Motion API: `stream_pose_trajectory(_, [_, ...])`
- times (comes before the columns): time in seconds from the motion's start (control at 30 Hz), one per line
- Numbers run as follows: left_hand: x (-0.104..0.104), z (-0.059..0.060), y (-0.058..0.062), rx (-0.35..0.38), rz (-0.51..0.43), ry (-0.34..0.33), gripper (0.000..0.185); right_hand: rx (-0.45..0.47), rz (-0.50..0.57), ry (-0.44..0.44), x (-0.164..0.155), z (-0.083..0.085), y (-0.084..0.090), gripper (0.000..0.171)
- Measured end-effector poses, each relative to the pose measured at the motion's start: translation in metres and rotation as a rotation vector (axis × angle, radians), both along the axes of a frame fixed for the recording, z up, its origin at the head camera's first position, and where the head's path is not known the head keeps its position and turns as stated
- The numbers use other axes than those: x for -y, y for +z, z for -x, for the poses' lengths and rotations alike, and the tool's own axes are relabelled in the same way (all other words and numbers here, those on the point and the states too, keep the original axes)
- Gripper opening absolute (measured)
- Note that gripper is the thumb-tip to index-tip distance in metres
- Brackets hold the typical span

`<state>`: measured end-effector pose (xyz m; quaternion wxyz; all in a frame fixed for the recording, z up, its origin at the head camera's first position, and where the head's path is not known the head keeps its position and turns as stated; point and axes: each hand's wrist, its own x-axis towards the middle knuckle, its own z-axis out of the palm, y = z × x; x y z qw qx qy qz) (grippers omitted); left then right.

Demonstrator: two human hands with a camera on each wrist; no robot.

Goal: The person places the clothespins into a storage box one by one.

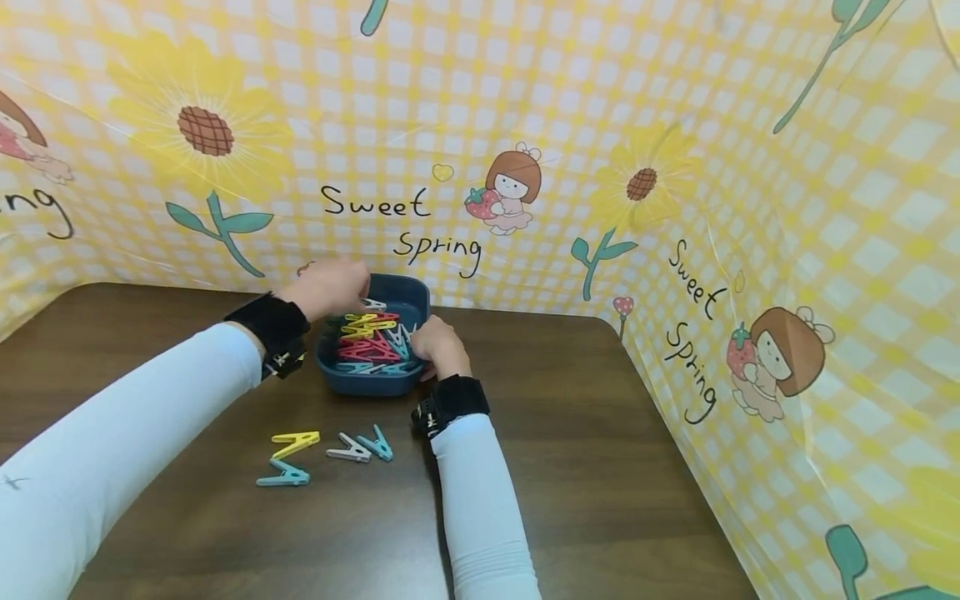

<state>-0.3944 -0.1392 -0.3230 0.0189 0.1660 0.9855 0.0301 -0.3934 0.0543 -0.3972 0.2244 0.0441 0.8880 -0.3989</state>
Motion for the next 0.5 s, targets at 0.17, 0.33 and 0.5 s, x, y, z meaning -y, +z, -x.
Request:
stream_pose_trajectory(0.17, [0.000, 0.009, -0.023, -0.056, 0.044, 0.055, 0.011, -0.010, 0.012, 0.007, 0.002, 0.003, -0.004, 0.049])
stream_pose_trajectory(0.33, [0.006, 0.017, -0.038, -0.047, 0.060, 0.074, 0.014, -0.018, 0.011, 0.006, 0.002, 0.009, -0.010, 0.050])
stream_pose_trajectory(0.5, [0.005, 0.008, -0.030, -0.038, 0.036, 0.068, 0.011, -0.016, 0.013, 0.006, -0.001, 0.002, -0.003, 0.046])
